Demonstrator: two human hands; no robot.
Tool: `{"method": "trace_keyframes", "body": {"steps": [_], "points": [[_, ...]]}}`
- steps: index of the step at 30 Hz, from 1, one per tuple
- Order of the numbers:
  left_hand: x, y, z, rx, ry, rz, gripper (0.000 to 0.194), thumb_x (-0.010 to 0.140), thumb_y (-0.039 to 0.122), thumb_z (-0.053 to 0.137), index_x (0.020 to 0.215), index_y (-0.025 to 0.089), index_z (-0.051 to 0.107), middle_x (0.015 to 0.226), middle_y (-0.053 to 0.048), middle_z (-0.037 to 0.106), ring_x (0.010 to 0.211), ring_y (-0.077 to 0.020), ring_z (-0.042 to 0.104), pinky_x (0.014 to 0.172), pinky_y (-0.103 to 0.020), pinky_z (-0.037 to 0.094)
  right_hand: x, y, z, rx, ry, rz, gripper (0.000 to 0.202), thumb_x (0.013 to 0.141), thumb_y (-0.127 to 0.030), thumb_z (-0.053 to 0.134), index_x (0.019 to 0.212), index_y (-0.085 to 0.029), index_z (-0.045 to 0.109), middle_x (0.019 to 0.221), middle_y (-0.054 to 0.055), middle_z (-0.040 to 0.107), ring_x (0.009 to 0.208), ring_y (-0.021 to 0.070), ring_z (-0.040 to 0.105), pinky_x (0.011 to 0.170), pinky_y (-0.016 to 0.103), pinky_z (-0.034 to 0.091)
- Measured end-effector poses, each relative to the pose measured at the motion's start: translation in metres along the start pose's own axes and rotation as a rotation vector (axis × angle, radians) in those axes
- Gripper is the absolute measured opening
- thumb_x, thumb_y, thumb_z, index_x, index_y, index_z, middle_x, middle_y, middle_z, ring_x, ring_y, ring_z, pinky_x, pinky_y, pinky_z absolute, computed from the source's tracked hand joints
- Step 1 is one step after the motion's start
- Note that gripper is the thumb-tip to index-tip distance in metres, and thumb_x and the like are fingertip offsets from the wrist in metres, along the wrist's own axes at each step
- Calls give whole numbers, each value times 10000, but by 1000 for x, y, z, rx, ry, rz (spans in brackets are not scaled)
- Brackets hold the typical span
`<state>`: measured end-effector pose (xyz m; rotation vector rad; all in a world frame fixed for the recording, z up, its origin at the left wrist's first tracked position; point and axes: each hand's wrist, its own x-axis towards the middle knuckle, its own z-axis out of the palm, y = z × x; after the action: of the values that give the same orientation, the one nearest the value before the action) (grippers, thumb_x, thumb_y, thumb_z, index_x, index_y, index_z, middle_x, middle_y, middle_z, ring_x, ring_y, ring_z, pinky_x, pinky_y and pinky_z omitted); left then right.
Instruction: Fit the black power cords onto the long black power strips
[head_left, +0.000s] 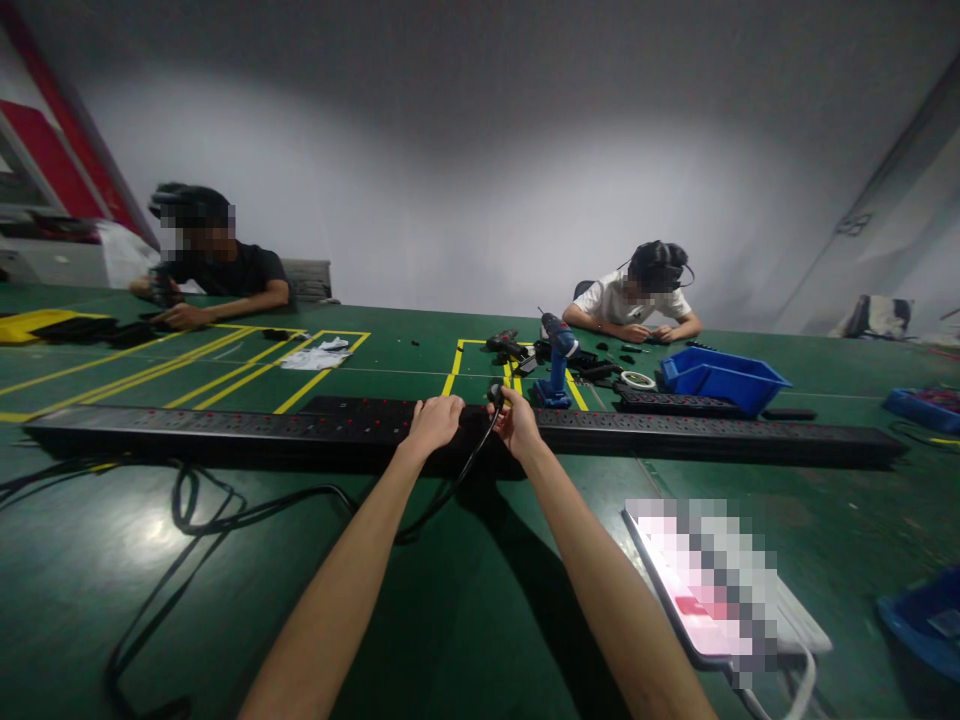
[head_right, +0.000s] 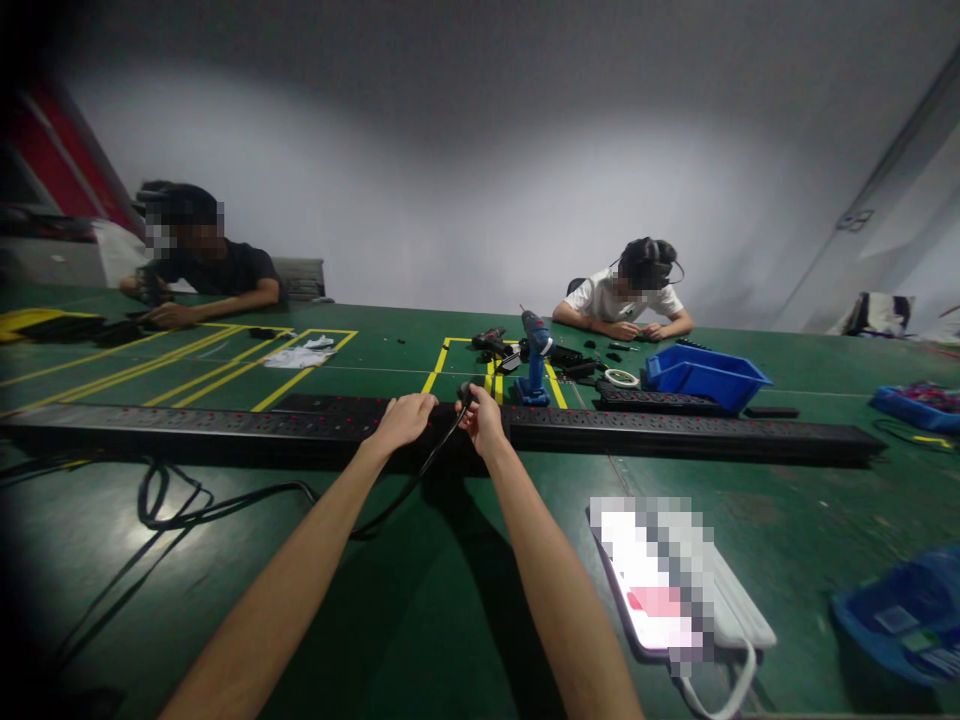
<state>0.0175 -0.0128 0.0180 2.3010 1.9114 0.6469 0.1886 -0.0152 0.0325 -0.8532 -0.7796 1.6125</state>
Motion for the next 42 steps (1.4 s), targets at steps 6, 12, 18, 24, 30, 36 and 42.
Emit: {"method": "trace_keyframes", "body": {"steps": [6, 12, 18, 24, 30, 36, 42], "points": [[1, -7, -2, -5, -2, 27, 344, 925, 253, 400, 1156, 317, 647, 1255, -19, 665, 1196, -230, 570, 1061, -423, 372, -2, -9, -4, -207, -12, 54, 269, 920, -437, 500, 922, -181, 585, 581, -14, 591, 405, 71, 414, 399, 177, 311], [-1, -11, 1, -12, 7, 58, 341, 933, 259, 389, 1161, 317, 636, 1250, -16, 666, 1199, -225, 563, 1088, -437, 340, -12, -27, -14, -703, -173, 71, 254, 848, -374, 625, 1021, -190, 657, 646, 0, 631, 455, 76, 501, 392, 164, 306], [-4, -12, 5, -14, 46, 77, 335, 948, 273, 367, 1171, 314, 613, 1272, -24, 650, 1215, -234, 550, 1116, -494, 299, -22, -36, -16, -1015, -473, 70, 310, 788, -310, 702, 1068, -178, 722, 707, -4, 648, 563, 78, 549, 484, 168, 404], [-7, -10, 5, -38, 47, 90, 345, 964, 284, 335, 1194, 312, 590, 1298, -34, 632, 1242, -235, 529, 1131, -570, 253, -26, -38, -12, -1276, -669, 39, 321, 775, -248, 699, 1079, -146, 717, 786, 17, 693, 594, 91, 567, 511, 186, 423], [-7, -10, 5, -27, 14, 87, 347, 966, 281, 343, 1225, 313, 573, 1329, -38, 612, 1265, -229, 509, 1143, -579, 235, -46, -53, 3, -1611, -614, 96, 264, 783, -257, 701, 1027, -158, 704, 801, 30, 710, 632, 115, 619, 544, 189, 439], [-8, -10, 4, -31, -7, 90, 377, 978, 290, 331, 1272, 331, 564, 1374, -30, 584, 1308, -223, 474, 1163, -571, 203, -48, -70, -12, -1437, -578, 174, 270, 802, -322, 693, 1033, -183, 692, 786, 43, 701, 575, 123, 603, 526, 218, 446], [-6, -14, 9, 16, -41, 94, 421, 981, 282, 325, 1310, 372, 571, 1461, -15, 509, 1391, -250, 380, 1162, -602, 180, -21, -87, -75, -1566, 232, -335, 299, 923, -361, 493, 1027, -189, 715, 1000, 106, 702, 905, 218, 616, 795, 315, 443]]}}
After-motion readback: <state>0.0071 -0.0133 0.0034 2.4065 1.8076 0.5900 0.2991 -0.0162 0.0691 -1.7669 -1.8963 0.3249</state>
